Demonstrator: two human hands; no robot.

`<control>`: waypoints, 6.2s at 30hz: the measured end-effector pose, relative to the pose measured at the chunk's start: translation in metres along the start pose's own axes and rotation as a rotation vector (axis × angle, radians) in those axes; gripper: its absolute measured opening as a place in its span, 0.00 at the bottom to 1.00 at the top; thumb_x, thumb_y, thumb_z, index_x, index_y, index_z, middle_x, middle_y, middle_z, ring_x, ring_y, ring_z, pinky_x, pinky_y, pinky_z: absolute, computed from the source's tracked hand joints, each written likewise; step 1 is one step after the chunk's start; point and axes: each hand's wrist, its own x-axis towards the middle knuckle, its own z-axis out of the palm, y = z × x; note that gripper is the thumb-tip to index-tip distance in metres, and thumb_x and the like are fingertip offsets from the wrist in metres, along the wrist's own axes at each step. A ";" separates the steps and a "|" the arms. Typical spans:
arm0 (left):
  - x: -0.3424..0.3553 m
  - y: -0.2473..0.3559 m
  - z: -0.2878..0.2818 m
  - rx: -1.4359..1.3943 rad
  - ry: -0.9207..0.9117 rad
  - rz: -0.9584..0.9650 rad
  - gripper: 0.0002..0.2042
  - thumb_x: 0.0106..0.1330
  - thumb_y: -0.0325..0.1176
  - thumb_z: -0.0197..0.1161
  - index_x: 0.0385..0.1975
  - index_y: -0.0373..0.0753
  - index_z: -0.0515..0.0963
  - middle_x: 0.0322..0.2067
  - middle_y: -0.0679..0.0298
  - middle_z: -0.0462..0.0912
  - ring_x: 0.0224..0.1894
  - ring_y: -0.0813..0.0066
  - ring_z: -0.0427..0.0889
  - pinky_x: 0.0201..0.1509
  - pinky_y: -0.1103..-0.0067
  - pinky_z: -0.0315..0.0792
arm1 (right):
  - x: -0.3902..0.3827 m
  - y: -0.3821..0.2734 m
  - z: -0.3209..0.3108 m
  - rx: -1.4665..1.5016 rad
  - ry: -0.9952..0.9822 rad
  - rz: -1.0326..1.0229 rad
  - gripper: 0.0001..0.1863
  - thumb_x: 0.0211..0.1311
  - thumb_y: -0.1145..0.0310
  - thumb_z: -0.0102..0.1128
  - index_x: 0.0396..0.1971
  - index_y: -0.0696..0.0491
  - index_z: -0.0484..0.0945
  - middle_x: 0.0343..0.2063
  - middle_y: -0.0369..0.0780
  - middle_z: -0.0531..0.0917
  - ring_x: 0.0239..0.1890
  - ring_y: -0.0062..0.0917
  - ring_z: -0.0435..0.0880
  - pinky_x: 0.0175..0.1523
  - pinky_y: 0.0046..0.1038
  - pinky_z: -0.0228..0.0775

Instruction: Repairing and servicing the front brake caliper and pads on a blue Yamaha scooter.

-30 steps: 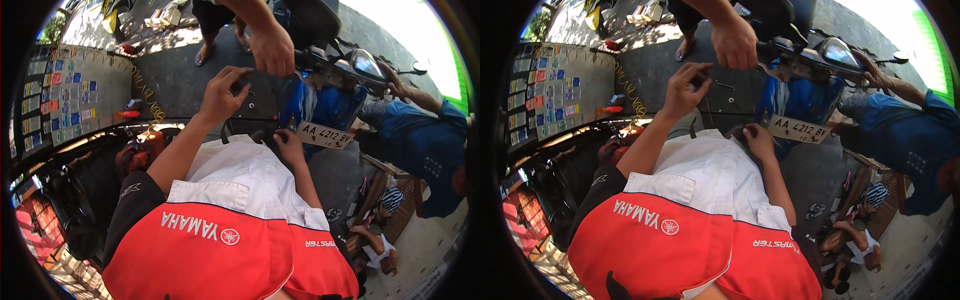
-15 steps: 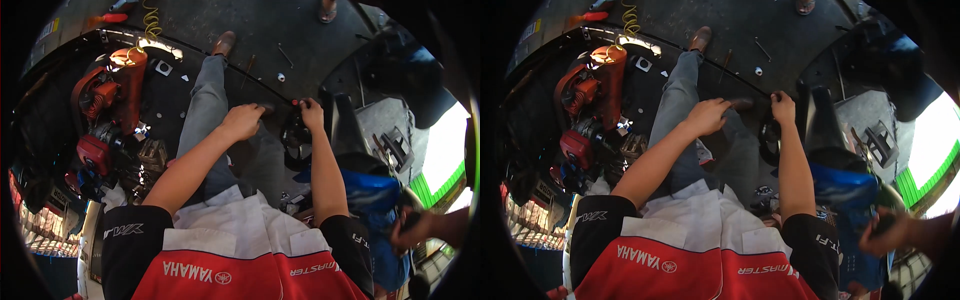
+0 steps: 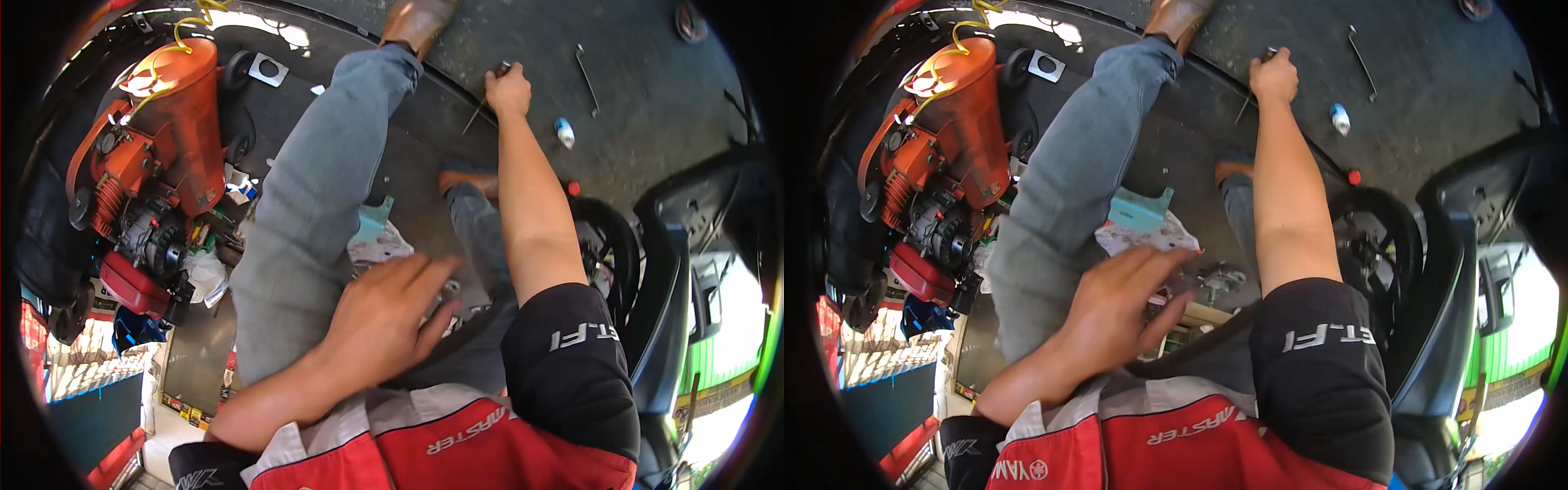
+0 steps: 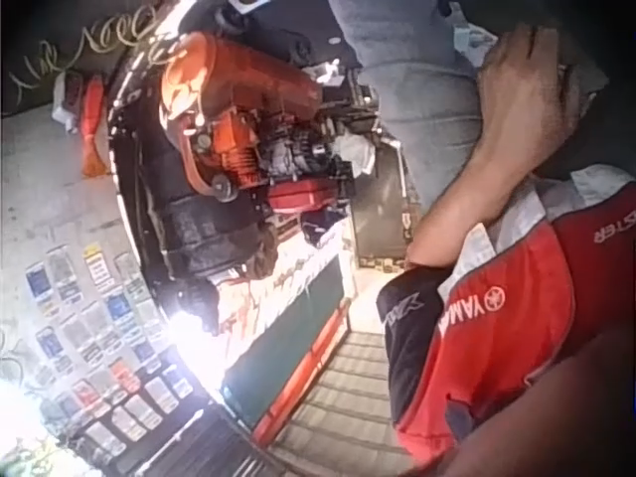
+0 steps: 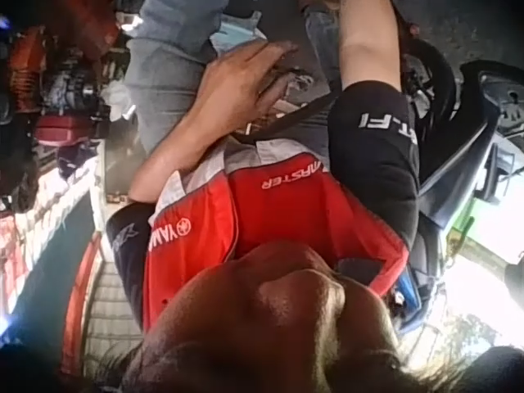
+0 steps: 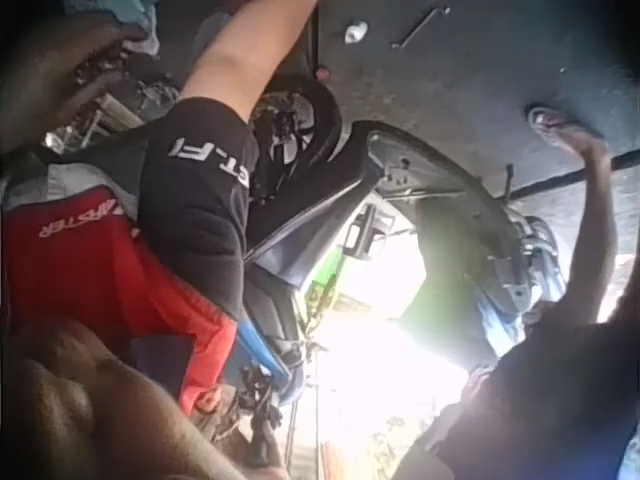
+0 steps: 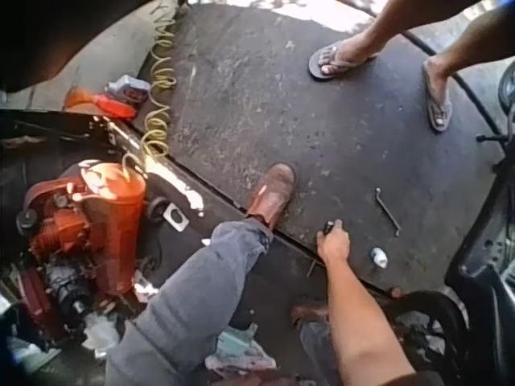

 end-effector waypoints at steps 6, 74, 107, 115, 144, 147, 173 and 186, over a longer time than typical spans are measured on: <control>-0.016 0.014 0.047 -0.131 0.289 0.171 0.16 0.62 0.28 0.68 0.51 0.38 0.80 0.35 0.57 0.83 0.33 0.61 0.83 0.38 0.70 0.77 | -0.217 0.059 -0.088 0.232 0.117 -0.363 0.23 0.65 0.59 0.65 0.51 0.57 0.69 0.44 0.56 0.83 0.47 0.56 0.82 0.52 0.50 0.74; -0.304 0.514 0.158 0.879 -0.073 1.117 0.50 0.51 0.30 0.69 0.74 0.20 0.49 0.30 0.51 0.89 0.31 0.57 0.90 0.34 0.67 0.83 | -0.827 0.253 -0.632 0.262 1.494 -0.754 0.24 0.75 0.77 0.53 0.65 0.56 0.55 0.48 0.51 0.83 0.51 0.32 0.86 0.50 0.28 0.84; -0.300 0.516 0.138 0.809 -0.105 1.158 0.45 0.54 0.36 0.68 0.74 0.26 0.57 0.30 0.48 0.87 0.31 0.54 0.88 0.36 0.65 0.82 | -0.825 0.270 -0.633 0.324 1.378 -0.852 0.24 0.75 0.76 0.53 0.63 0.57 0.54 0.50 0.52 0.81 0.52 0.33 0.86 0.50 0.28 0.85; -0.294 0.512 0.138 0.787 -0.090 1.198 0.45 0.54 0.35 0.66 0.73 0.27 0.58 0.29 0.49 0.87 0.30 0.54 0.88 0.35 0.65 0.82 | -0.833 0.262 -0.640 0.286 1.370 -0.777 0.21 0.74 0.77 0.53 0.61 0.58 0.57 0.48 0.51 0.82 0.51 0.33 0.86 0.51 0.29 0.85; -0.298 0.517 0.144 0.966 -0.066 1.128 0.47 0.56 0.35 0.62 0.76 0.28 0.49 0.28 0.48 0.87 0.28 0.52 0.88 0.34 0.64 0.82 | -0.898 0.184 -0.719 -0.218 0.961 0.032 0.21 0.62 0.69 0.70 0.54 0.54 0.76 0.42 0.44 0.85 0.45 0.38 0.87 0.52 0.35 0.78; -0.302 0.520 0.145 1.017 -0.066 1.107 0.48 0.56 0.37 0.64 0.76 0.27 0.48 0.30 0.45 0.87 0.31 0.51 0.88 0.36 0.64 0.82 | -0.926 0.183 -0.718 -0.261 0.868 -0.265 0.26 0.69 0.58 0.65 0.61 0.48 0.68 0.53 0.53 0.76 0.54 0.44 0.82 0.59 0.43 0.71; -0.279 0.571 0.128 0.200 0.064 1.644 0.09 0.59 0.34 0.75 0.38 0.41 0.89 0.32 0.62 0.90 0.34 0.71 0.90 0.39 0.75 0.80 | -0.911 0.222 -0.726 -0.499 0.935 -0.492 0.16 0.68 0.61 0.62 0.49 0.54 0.76 0.40 0.48 0.82 0.45 0.43 0.86 0.50 0.41 0.76; -0.288 0.576 0.132 0.203 -0.005 1.588 0.08 0.63 0.31 0.72 0.41 0.41 0.88 0.33 0.62 0.91 0.34 0.71 0.91 0.40 0.77 0.81 | -0.890 0.222 -0.735 -0.289 0.850 -0.317 0.15 0.66 0.60 0.64 0.42 0.57 0.79 0.46 0.48 0.79 0.50 0.42 0.84 0.52 0.40 0.76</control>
